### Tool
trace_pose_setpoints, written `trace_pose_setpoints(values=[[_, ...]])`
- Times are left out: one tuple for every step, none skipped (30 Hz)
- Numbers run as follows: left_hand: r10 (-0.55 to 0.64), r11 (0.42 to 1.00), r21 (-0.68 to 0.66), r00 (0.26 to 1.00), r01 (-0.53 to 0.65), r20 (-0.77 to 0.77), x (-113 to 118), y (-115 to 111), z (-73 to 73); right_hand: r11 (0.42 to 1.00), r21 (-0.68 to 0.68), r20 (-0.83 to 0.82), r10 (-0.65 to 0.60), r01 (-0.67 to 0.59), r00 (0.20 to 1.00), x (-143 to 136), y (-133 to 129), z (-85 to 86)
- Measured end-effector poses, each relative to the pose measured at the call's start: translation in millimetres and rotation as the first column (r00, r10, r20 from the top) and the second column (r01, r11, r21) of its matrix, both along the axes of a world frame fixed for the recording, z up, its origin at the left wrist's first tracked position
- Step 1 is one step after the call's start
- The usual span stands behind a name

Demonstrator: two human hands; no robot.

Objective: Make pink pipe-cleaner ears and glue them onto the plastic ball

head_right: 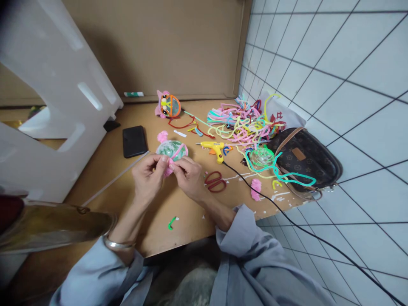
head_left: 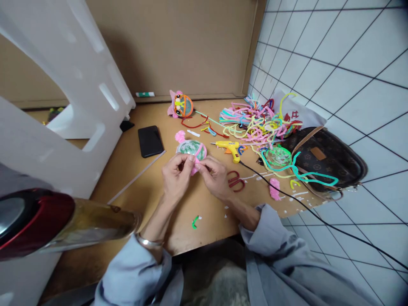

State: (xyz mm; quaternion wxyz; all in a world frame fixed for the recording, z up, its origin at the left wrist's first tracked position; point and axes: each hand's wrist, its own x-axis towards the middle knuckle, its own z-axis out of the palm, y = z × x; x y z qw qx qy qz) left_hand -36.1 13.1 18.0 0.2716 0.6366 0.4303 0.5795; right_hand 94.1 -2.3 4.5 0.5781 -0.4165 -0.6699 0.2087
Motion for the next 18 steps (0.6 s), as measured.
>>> trace_pose_setpoints(values=[[-0.001, 1.0, 0.006, 1.0, 0.001, -0.01, 0.5, -0.7, 0.6, 1.0, -0.006, 0.009, -0.005, 0.005, 1.0, 0.1, 0.1, -0.2], [0.002, 1.0, 0.007, 1.0, -0.001, -0.017, 1.0, -1.6, 1.0, 1.0, -0.017, 0.017, -0.009, 0.009, 1.0, -0.1, 0.2, -0.5], [0.005, 1.0, 0.002, 1.0, -0.005, -0.022, 1.5, -2.4, 1.3, 0.999, -0.032, 0.021, -0.008, 0.009, 1.0, -0.3, 0.4, -0.7], [0.008, 1.0, -0.005, 1.0, -0.008, -0.022, 1.8, -3.1, 1.3, 0.999, -0.045, 0.019, -0.004, 0.004, 1.0, -0.6, 0.6, -1.1], [0.009, 1.0, -0.015, 1.0, -0.01, -0.016, 1.9, -3.6, 1.1, 0.999, -0.054, 0.01, 0.005, -0.004, 1.0, -0.8, 1.0, -1.4], [0.007, 1.0, -0.025, 1.0, -0.007, -0.007, 1.8, -3.8, 0.7, 0.998, -0.058, -0.008, 0.013, -0.014, 1.0, -0.9, 1.3, -1.8], [0.002, 0.999, -0.034, 1.0, -0.002, 0.004, 1.5, -3.8, 0.3, 0.998, -0.059, -0.033, 0.022, -0.024, 0.999, -0.8, 1.8, -2.2], [-0.006, 0.999, -0.041, 1.0, 0.007, 0.015, 0.9, -3.5, -0.2, 0.998, -0.061, -0.062, 0.027, -0.031, 0.998, -0.4, 2.3, -2.6], [-0.015, 0.999, -0.047, 1.0, 0.016, 0.024, 0.1, -3.0, -0.5, 0.997, -0.066, -0.093, 0.024, -0.031, 0.995, 0.2, 2.8, -2.8], [-0.02, 0.998, -0.052, 0.999, 0.022, 0.036, -0.9, -2.4, -0.6, 0.997, -0.076, -0.125, 0.014, -0.024, 0.992, 1.0, 3.4, -2.9], [-0.023, 0.998, -0.056, 0.999, 0.026, 0.049, -1.8, -1.8, -0.6, 0.995, -0.094, -0.151, 0.0, -0.015, 0.989, 2.0, 4.0, -2.9], [-0.024, 0.998, -0.06, 0.998, 0.028, 0.064, -2.6, -1.2, -0.4, 0.993, -0.116, -0.172, -0.017, -0.003, 0.985, 3.2, 4.6, -2.6], [-0.027, 0.997, -0.065, 0.997, 0.032, 0.078, -3.2, -0.7, -0.1, 0.991, -0.137, -0.187, -0.033, 0.007, 0.982, 4.4, 5.1, -2.2], [-0.034, 0.997, -0.071, 0.996, 0.04, 0.086, -3.5, -0.3, 0.2, 0.988, -0.154, -0.195, -0.044, 0.014, 0.98, 5.5, 5.6, -1.7], [-0.045, 0.995, -0.08, 0.995, 0.052, 0.088, -3.4, -0.1, 0.5, 0.987, -0.163, -0.199, -0.049, 0.017, 0.979, 6.5, 5.9, -1.0], [-0.062, 0.993, -0.091, 0.995, 0.069, 0.084, -2.9, 0.0, 0.7, 0.986, -0.165, -0.199, -0.049, 0.016, 0.979, 7.3, 6.1, -0.4], [-0.08, 0.991, -0.106, 0.994, 0.088, 0.077, -2.1, -0.1, 0.8, 0.986, -0.163, -0.197, -0.045, 0.013, 0.979, 8.1, 6.1, 0.3], [-0.091, 0.988, -0.119, 0.993, 0.099, 0.07, -1.1, -0.2, 0.9, 0.987, -0.158, -0.194, -0.037, 0.006, 0.98, 8.7, 6.0, 0.8]])
